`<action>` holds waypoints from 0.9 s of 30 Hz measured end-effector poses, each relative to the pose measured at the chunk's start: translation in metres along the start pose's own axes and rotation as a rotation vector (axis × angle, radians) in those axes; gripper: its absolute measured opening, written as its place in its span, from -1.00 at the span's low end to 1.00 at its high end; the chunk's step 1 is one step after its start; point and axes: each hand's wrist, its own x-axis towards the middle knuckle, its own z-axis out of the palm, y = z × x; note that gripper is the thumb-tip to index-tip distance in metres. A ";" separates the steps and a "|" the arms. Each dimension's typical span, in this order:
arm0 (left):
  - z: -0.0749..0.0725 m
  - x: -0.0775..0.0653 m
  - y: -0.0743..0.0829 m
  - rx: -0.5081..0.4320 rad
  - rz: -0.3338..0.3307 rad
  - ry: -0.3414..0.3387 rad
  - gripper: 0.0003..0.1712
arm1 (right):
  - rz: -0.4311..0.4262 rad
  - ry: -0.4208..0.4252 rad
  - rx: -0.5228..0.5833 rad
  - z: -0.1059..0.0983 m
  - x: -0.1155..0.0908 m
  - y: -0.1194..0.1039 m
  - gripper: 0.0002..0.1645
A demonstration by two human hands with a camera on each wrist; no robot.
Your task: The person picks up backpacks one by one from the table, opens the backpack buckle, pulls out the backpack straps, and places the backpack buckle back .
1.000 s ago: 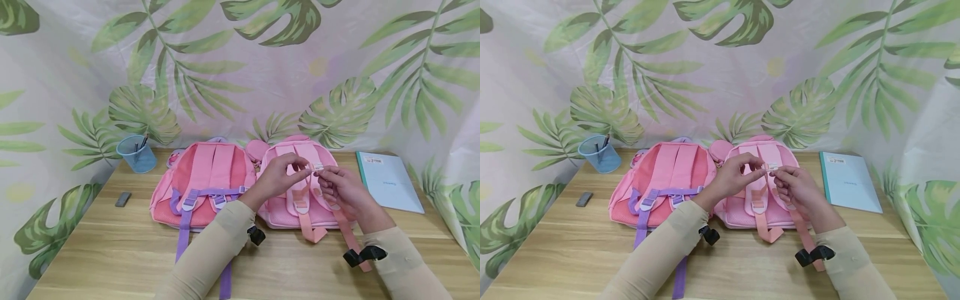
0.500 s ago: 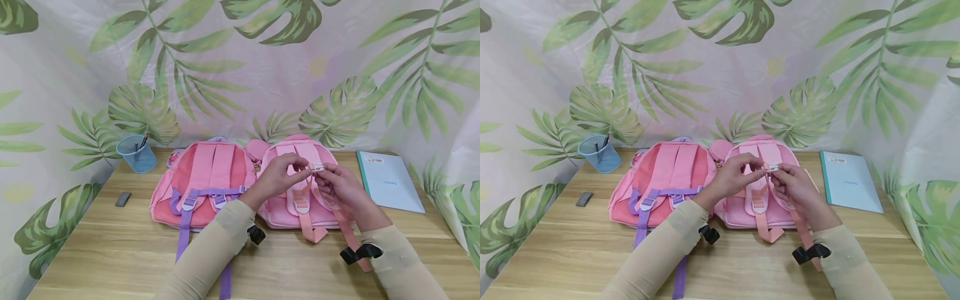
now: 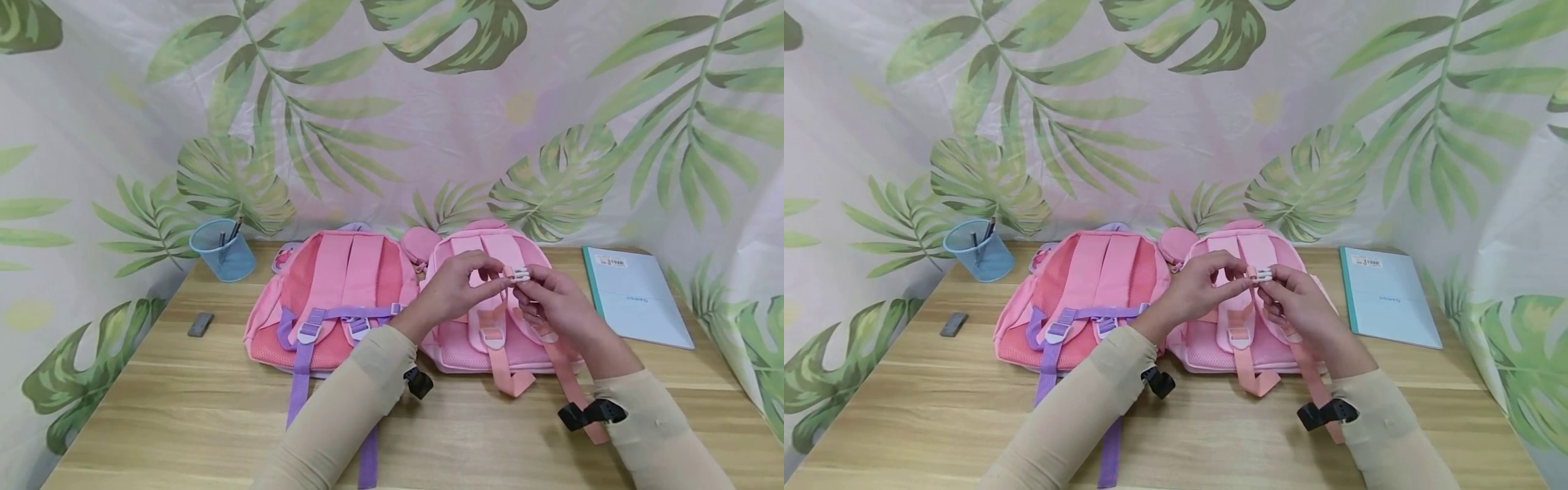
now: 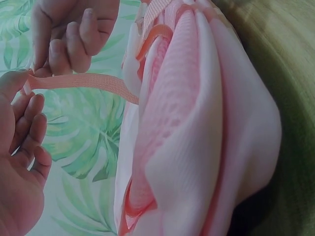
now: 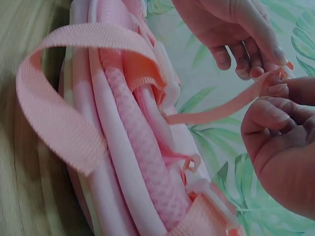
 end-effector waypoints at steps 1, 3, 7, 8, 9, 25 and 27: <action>0.000 0.000 0.000 0.000 0.002 0.001 -0.80 | 0.004 0.015 -0.024 -0.001 -0.001 0.000 -0.82; 0.000 0.000 0.000 -0.001 0.004 0.006 -0.80 | -0.006 0.056 -0.026 -0.002 -0.002 0.001 -0.87; 0.000 0.000 0.000 0.006 0.007 0.010 -0.80 | -0.119 0.082 0.122 -0.005 -0.004 0.004 -0.79; 0.000 0.000 0.000 0.008 0.008 0.009 -0.80 | -0.158 0.069 0.155 -0.006 -0.005 0.004 -0.75; 0.000 0.000 0.000 0.011 0.009 0.009 -0.80 | -0.193 0.055 0.163 -0.006 -0.005 0.004 -0.71; 0.008 -0.004 -0.008 0.022 -0.248 -0.203 -0.65 | -0.175 0.131 0.046 -0.009 -0.003 -0.002 -0.74; 0.013 -0.007 -0.012 0.029 -0.276 -0.246 -0.69 | -0.179 0.129 0.069 -0.009 -0.003 -0.001 -0.73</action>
